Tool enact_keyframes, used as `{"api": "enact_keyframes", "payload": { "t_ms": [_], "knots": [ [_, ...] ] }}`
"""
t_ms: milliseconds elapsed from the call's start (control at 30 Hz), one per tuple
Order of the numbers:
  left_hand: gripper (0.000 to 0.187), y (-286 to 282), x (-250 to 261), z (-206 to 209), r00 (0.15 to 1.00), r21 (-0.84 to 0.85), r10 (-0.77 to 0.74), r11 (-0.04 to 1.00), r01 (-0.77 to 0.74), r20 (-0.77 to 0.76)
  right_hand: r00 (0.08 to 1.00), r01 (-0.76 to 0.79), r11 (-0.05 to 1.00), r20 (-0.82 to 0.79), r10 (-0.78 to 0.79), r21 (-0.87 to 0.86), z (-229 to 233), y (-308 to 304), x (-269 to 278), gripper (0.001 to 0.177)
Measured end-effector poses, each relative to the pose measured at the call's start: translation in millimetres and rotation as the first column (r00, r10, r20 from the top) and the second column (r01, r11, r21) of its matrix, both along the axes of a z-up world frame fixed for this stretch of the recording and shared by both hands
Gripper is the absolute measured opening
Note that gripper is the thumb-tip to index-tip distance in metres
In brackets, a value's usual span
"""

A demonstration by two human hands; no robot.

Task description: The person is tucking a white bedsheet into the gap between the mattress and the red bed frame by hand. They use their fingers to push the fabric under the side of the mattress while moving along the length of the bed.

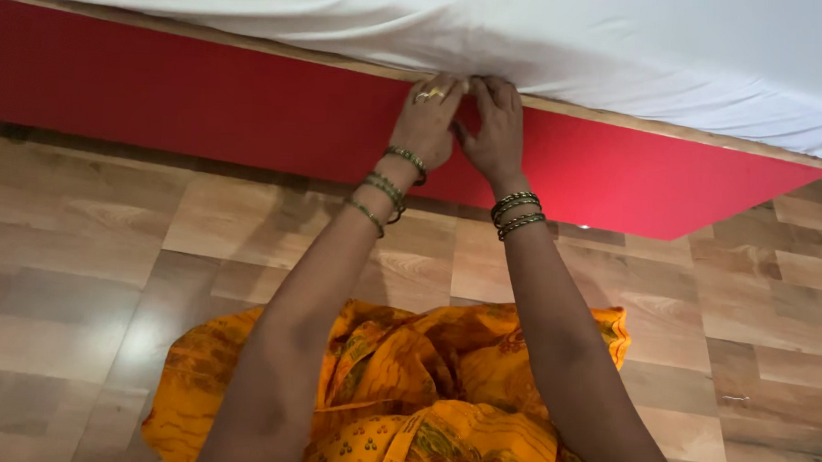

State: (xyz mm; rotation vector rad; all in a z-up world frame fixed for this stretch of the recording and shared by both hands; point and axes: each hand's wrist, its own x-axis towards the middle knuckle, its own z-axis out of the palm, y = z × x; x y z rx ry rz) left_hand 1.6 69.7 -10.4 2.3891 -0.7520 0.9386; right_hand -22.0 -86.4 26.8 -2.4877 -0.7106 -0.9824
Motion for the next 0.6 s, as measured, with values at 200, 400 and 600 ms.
{"api": "enact_keyframes", "payload": {
  "t_ms": [200,400,600],
  "knots": [
    [0.068,33,-7,16,0.995,-0.015,0.092,0.996,-0.093,-0.036,0.985,0.154,0.981,0.092,-0.143,-0.121,-8,23,-5,0.073],
    [0.054,39,15,25,0.984,0.026,0.171,0.985,-0.17,-0.052,0.997,0.04,0.991,0.076,-0.031,-0.124,-8,60,16,0.069],
    [0.036,32,23,20,0.976,0.046,0.216,0.976,-0.214,-0.042,0.988,0.089,0.992,0.131,-0.077,-0.086,-14,71,26,0.057]
  ]
}}
